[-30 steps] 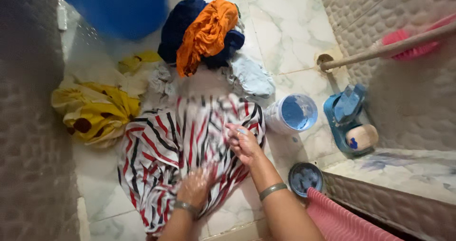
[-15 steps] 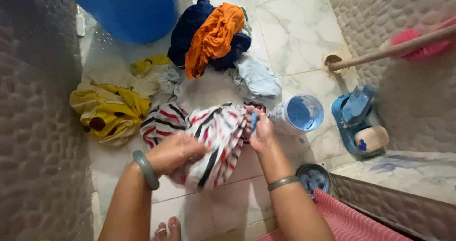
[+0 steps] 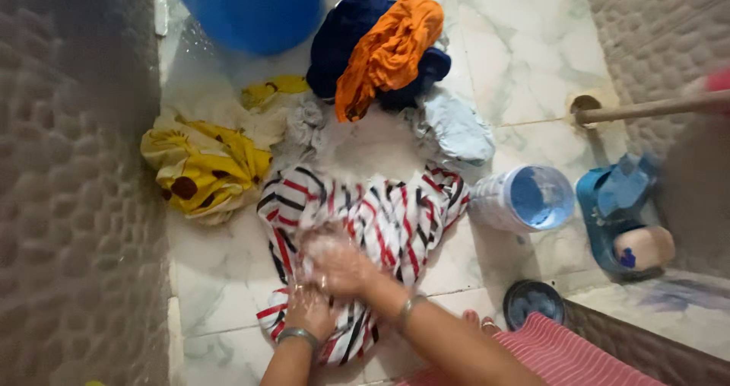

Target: The person hand washes several pieces of clothing on a tiled floor. They scrub an orange shirt and a striped shirt with soap, rinse them with water from a bucket, and wring them out.

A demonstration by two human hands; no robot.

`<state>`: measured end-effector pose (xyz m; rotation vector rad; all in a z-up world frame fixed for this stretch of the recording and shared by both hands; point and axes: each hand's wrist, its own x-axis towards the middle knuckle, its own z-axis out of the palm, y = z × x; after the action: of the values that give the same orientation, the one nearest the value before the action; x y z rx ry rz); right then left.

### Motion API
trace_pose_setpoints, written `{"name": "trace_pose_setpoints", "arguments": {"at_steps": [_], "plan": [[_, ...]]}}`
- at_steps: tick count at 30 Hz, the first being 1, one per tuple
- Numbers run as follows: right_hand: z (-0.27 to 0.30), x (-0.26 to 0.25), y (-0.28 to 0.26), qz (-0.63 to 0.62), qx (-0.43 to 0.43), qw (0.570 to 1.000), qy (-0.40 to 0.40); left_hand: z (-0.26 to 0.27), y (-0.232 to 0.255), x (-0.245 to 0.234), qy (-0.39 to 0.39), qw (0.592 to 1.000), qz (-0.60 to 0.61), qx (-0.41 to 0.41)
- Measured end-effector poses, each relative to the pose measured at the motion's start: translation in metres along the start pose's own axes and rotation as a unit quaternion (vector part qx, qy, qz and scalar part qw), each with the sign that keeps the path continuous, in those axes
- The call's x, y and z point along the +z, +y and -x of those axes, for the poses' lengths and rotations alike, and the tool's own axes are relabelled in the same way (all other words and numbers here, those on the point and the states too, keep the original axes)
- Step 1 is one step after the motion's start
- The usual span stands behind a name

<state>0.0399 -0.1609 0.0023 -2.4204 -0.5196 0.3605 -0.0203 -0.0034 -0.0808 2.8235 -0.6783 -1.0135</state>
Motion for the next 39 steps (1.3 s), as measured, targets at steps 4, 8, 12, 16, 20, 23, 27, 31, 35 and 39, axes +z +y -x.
{"name": "trace_pose_setpoints", "arguments": {"at_steps": [4, 8, 12, 16, 20, 23, 27, 31, 35, 39], "plan": [[-0.066, -0.004, 0.049, 0.084, 0.071, 0.985, 0.136, -0.010, -0.005, 0.017, 0.311, 0.939, 0.130, 0.073], [-0.017, 0.028, 0.009, 0.117, 0.017, 0.989, 0.093, 0.007, 0.003, -0.017, 0.128, 0.987, 0.095, 0.035], [0.012, 0.018, -0.003, 0.045, 0.020, 0.996, -0.071, 0.009, 0.014, -0.051, 0.024, 0.999, -0.019, 0.021], [-0.051, 0.007, 0.028, 0.042, 0.101, 0.989, 0.103, 0.007, 0.018, -0.057, -0.118, 0.990, 0.002, -0.072], [-0.043, 0.027, 0.016, -0.019, 0.173, 0.978, 0.111, 0.000, 0.020, -0.059, -0.195, 0.979, -0.008, -0.066], [0.018, 0.027, -0.004, 0.067, 0.041, 0.996, 0.045, -0.007, 0.017, -0.061, -0.219, 0.974, -0.049, -0.041], [-0.009, 0.012, 0.003, 0.064, 0.253, 0.951, -0.166, -0.002, 0.018, -0.064, -0.194, 0.979, 0.008, -0.059], [-0.064, 0.008, 0.030, 0.162, 0.096, 0.954, 0.231, 0.002, 0.022, -0.082, -0.157, 0.983, 0.043, -0.083], [0.003, 0.020, 0.013, 0.074, 0.126, 0.988, 0.049, 0.002, 0.026, -0.089, -0.219, 0.973, 0.013, -0.072], [0.052, 0.027, 0.018, 0.112, -0.074, 0.976, 0.174, 0.000, 0.022, -0.077, -0.232, 0.970, -0.057, -0.051]]}}
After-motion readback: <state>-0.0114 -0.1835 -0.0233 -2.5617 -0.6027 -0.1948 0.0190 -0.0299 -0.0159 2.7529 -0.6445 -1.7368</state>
